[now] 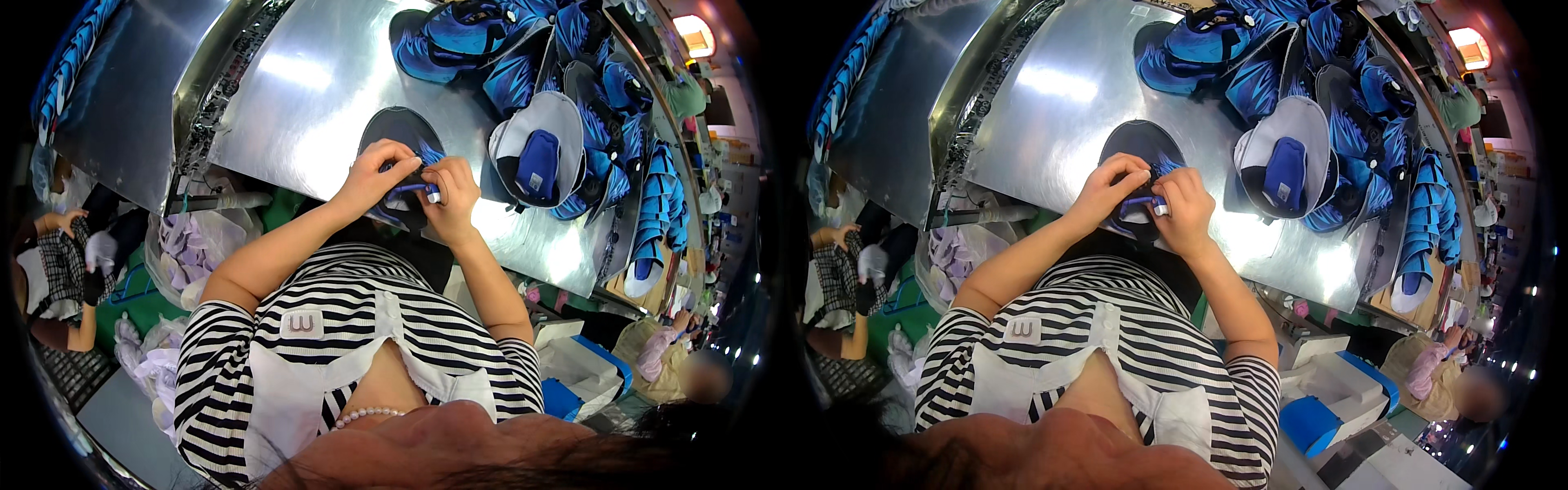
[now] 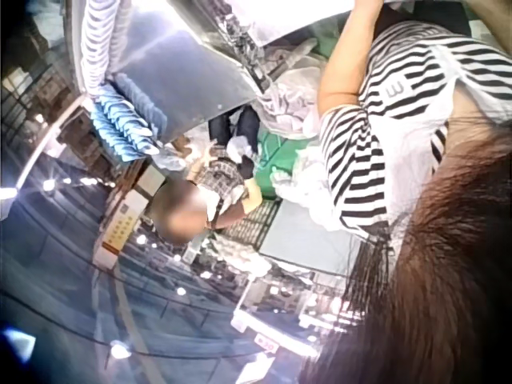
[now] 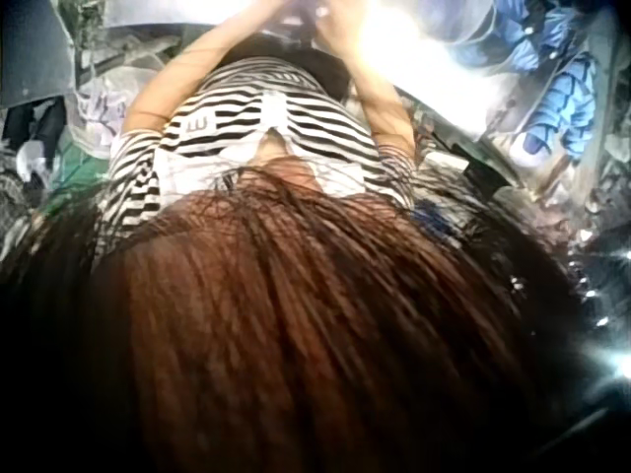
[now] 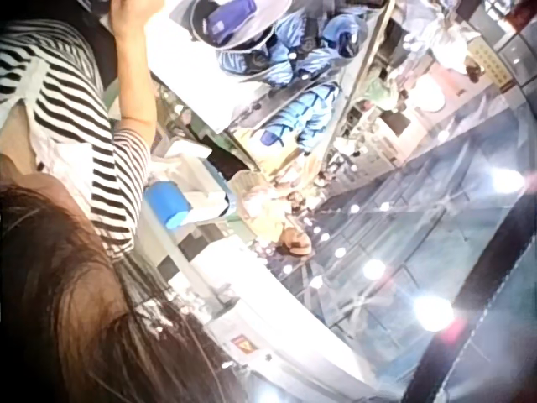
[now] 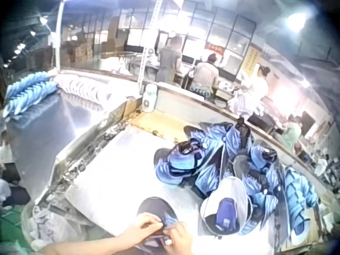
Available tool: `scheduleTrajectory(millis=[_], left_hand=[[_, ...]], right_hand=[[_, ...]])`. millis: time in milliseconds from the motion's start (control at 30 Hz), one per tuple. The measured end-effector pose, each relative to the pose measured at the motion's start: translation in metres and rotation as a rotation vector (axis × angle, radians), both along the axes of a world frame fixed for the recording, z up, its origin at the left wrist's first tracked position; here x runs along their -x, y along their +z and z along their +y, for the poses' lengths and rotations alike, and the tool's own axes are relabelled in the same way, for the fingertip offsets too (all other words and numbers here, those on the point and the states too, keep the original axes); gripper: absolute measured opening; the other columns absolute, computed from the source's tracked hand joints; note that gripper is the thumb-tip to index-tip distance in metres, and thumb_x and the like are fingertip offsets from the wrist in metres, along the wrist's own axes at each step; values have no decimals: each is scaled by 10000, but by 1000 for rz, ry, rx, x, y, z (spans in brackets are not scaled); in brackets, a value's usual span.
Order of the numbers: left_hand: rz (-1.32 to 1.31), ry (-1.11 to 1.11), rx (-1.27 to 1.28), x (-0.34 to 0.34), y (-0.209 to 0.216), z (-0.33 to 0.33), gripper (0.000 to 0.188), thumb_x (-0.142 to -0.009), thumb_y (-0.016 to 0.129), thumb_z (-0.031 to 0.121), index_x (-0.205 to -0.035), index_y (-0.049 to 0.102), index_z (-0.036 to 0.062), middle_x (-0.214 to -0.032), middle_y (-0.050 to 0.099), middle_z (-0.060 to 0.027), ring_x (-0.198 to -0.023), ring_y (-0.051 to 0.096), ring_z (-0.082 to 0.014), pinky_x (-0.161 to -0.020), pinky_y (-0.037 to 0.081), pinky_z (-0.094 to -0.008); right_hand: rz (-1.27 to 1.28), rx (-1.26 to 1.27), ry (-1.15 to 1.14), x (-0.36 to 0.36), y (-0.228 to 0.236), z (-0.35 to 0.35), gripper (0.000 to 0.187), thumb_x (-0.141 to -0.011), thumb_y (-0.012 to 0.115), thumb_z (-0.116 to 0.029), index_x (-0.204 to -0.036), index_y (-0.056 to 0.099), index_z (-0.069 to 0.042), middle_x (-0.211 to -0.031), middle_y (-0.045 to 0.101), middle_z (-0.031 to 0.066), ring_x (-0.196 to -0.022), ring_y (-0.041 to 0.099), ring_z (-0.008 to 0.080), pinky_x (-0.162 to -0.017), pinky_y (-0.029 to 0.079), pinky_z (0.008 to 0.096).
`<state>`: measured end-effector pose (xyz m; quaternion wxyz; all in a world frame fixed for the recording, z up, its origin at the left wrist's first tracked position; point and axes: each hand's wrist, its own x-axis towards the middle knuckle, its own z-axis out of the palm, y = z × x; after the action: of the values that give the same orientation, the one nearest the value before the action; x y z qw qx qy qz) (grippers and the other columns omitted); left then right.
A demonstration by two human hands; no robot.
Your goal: The person picks up shoe uppers from a workbench and uses a marker to apply lines to the edges of the components before placing them back on a stack.
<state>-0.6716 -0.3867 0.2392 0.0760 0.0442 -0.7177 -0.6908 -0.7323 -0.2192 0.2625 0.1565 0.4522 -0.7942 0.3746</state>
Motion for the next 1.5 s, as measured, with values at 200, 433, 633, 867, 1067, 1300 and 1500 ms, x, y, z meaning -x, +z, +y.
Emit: scheduleTrajectory(millis=[200,433,633,867,1067,1300,1500], left_hand=[[220,-120,694,-10,16,-14,405,-858,675,328,-1126,635,28,-1167,637,-139,-1158,559,-305,-990,446,-412],[453,-254,1107,-6,19,-18,469,-799,720,305,-1112,621,-30,-1162,635,-171,-1148,574,-280,-1062,394,-467],[369,-101,903,-19,23,-9,392,-812,717,252,-1097,637,-4,-1195,612,-179,-1138,570,-312,-1043,402,-457],[705,29,858,-76,50,-13,285,-707,781,98,-969,673,72,-1015,637,-63,-886,586,-265,-765,435,-390],[596,-20,939,-52,27,0,267,-705,772,103,-949,666,75,-925,643,-31,-870,619,-215,-795,407,-382],[736,16,912,-39,40,-8,204,-727,735,61,-915,659,43,-885,642,-88,-805,619,-262,-760,457,-394],[562,126,846,-44,117,-50,336,-792,703,134,-1101,618,31,-1042,629,-127,-1077,574,-349,-942,428,-442]], right_hand=[[-59,41,-6,1,3,-1,365,-540,719,50,-884,658,-58,-958,683,48,-842,615,269,-668,507,343],[-84,-18,56,0,-9,1,398,-536,654,73,-900,684,-85,-946,690,21,-878,619,254,-671,514,337],[-240,44,28,3,-13,15,514,-624,748,13,-1117,648,-90,-1070,667,51,-917,620,253,-763,515,323],[-352,248,107,-43,11,65,296,-724,784,-15,-1001,683,-40,-1015,673,104,-842,648,228,-713,523,334],[-119,33,115,-41,-8,33,233,-740,744,-1,-950,644,1,-953,648,118,-826,633,304,-691,515,358],[5,53,206,-30,3,9,329,-694,699,44,-1002,586,13,-1001,599,167,-852,620,348,-719,523,399],[-355,312,157,-9,63,-29,173,-849,648,23,-1000,567,1,-919,588,111,-768,609,221,-675,497,306]])
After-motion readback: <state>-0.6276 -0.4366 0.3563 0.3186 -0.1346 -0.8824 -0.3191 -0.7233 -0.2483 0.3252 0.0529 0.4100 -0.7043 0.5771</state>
